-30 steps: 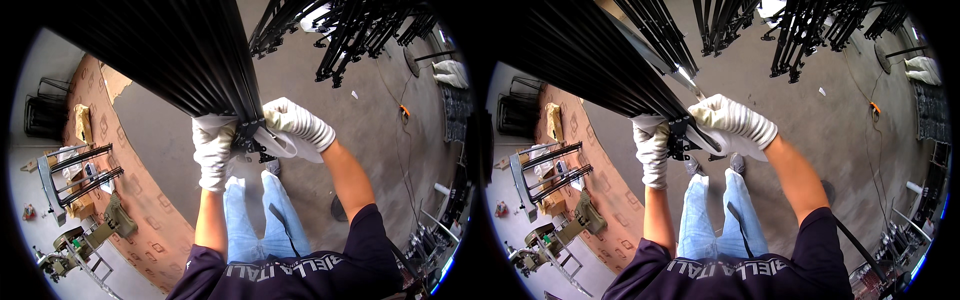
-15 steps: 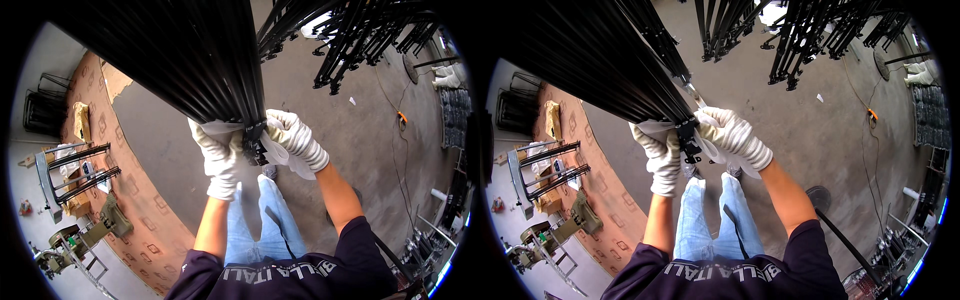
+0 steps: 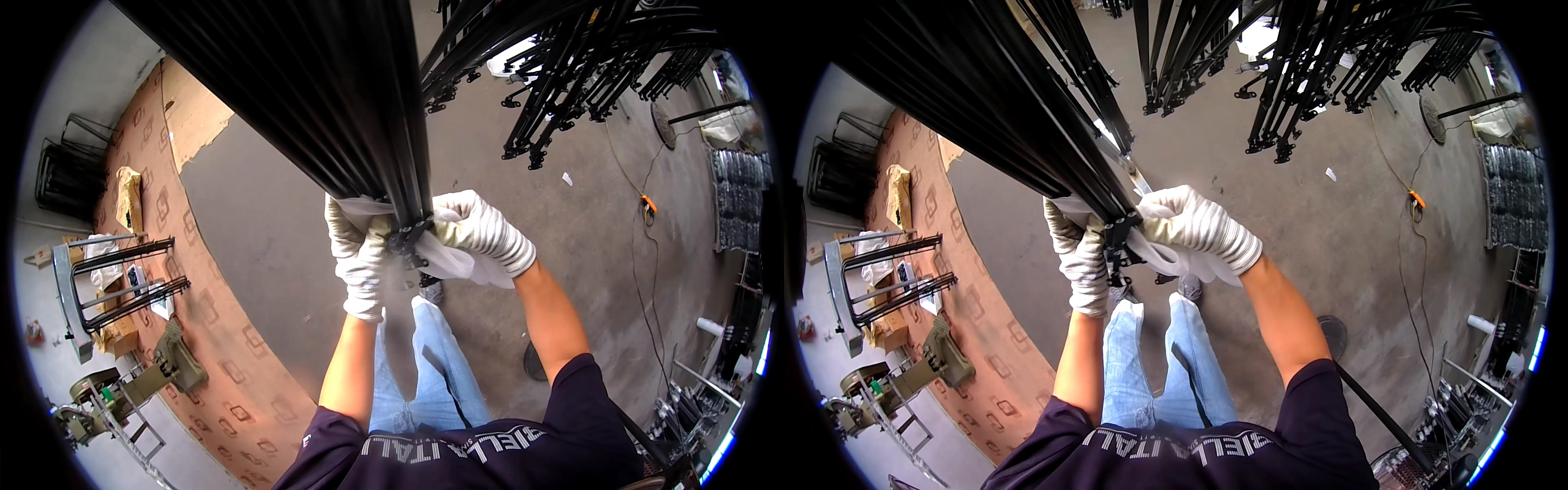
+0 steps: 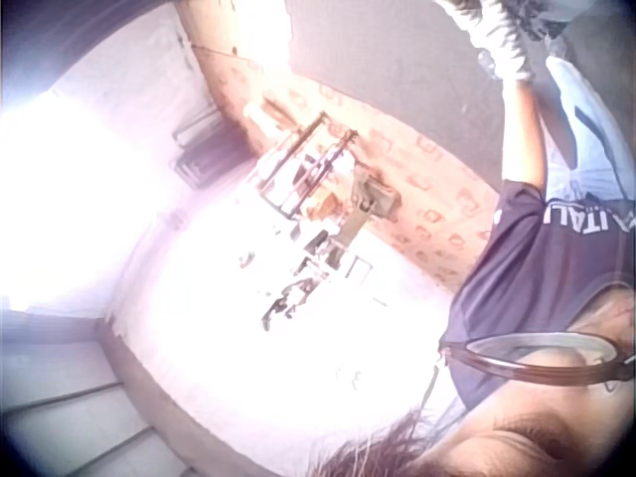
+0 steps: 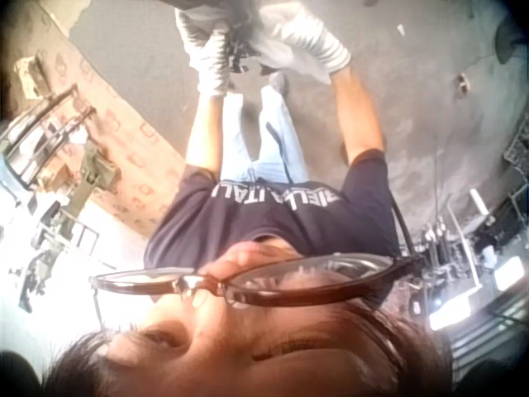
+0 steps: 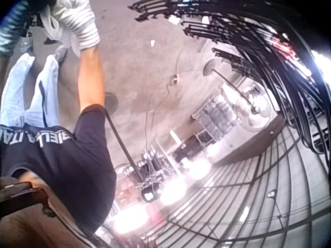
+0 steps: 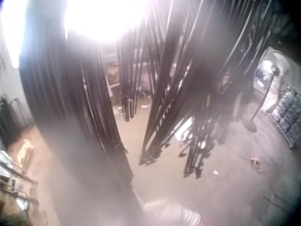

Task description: The person gathers a bundle of black metal rods, wraps them in a sheet of white foam, and then secures the foam by wrapping clear plastic film around the bundle using a handheld roll.

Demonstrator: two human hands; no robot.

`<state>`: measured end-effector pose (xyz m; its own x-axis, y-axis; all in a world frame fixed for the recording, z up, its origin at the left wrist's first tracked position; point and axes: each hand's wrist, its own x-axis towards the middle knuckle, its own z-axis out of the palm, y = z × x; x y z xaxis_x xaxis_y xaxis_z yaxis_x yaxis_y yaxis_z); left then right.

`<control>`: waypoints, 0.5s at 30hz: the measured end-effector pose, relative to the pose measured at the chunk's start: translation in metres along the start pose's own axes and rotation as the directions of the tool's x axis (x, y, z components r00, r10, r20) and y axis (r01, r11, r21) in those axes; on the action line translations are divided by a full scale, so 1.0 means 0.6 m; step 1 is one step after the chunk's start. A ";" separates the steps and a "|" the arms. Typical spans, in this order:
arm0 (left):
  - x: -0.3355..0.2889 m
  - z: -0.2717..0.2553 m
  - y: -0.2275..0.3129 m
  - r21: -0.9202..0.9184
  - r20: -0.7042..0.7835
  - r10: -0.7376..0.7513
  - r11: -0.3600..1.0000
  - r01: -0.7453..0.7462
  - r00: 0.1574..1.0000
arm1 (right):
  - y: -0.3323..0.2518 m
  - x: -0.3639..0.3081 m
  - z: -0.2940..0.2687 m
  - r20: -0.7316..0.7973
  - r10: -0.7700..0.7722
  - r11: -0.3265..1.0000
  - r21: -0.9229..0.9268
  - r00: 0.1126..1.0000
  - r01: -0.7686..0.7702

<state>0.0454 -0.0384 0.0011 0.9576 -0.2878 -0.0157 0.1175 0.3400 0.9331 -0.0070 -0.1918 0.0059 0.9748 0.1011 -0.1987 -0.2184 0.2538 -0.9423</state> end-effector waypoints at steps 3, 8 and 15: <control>0.002 -0.005 0.009 -0.211 0.075 -0.068 0.974 0.083 0.995 | -0.014 0.003 0.015 0.002 0.006 0.977 -0.215 1.000 -0.005; -0.016 0.013 0.064 0.389 0.144 -0.147 0.918 0.081 0.979 | -0.018 -0.009 0.041 -0.161 -0.060 0.875 -0.484 0.985 -0.026; -0.008 0.066 0.050 0.503 -0.161 0.108 0.864 -0.012 0.981 | 0.028 -0.036 0.089 -0.433 -0.078 0.982 -0.190 0.898 -0.006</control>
<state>0.0342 -0.0622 0.0431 0.9944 -0.1019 0.0273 -0.0428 -0.1527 0.9873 -0.0340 -0.1384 0.0090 0.9120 -0.3454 -0.2214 -0.2118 0.0658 -0.9751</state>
